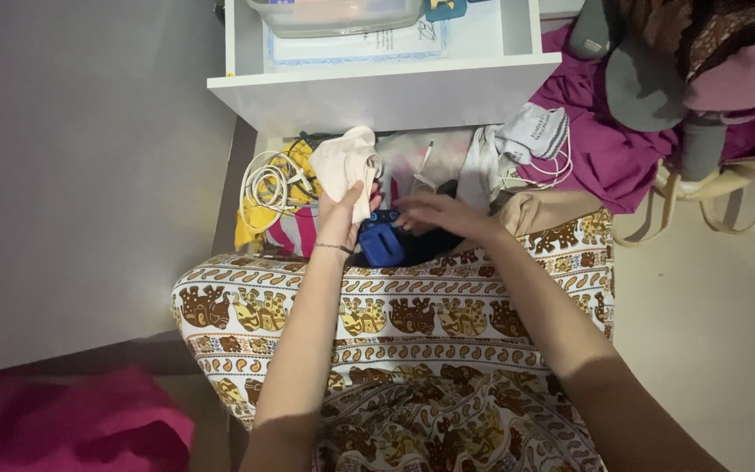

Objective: The person sits on the floor and organizes a white drawer unit. They repeatedly pick up papers and a small pink card from their lap, place them into the open drawer, and then remove them again. They also handle a black pouch and a pink cloth, placing them into the drawer before removing them as well.

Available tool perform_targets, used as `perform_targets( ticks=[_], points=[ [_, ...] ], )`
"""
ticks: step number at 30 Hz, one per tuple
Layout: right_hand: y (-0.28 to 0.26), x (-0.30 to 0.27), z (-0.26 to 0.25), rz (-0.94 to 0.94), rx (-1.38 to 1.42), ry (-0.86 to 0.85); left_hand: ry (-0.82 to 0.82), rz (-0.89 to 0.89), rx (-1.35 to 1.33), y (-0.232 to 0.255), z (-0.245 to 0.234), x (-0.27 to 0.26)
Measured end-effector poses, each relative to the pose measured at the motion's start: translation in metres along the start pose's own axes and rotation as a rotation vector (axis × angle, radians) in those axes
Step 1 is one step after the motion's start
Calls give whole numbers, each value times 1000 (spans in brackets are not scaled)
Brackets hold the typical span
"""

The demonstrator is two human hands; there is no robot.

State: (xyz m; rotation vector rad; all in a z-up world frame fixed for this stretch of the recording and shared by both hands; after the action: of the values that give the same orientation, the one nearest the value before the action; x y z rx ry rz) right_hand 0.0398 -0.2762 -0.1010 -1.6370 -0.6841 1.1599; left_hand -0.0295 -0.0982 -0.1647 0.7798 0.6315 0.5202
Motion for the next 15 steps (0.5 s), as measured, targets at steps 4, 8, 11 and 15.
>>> perform_targets(
  ticks=[4, 8, 11, 15],
  points=[
    [39, 15, 3, -28, 168, -26, -20, 20, 36, -11, -7, 10],
    [42, 21, 35, -59, -424, -81, -33, 65, 106, -9, -9, 13],
    [65, 40, 38, -184, -660, -56, -114, 73, 86, -10, 0, 15],
    [78, 49, 44, -261, -914, 7, -211, 74, 41, -9, 7, 9]
  ],
)
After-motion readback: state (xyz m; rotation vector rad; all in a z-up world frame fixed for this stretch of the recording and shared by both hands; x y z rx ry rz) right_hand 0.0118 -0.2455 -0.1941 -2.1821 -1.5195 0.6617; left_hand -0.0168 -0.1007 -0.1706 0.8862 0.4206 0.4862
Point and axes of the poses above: each hand's wrist, its own x-axis towards the middle knuckle, its own z-axis out of the palm, y = z × x, the point moved 7 cm from there along x, towards the middle knuckle, and after that the axes turned 10 degrees about z, right-handed, at the moved point
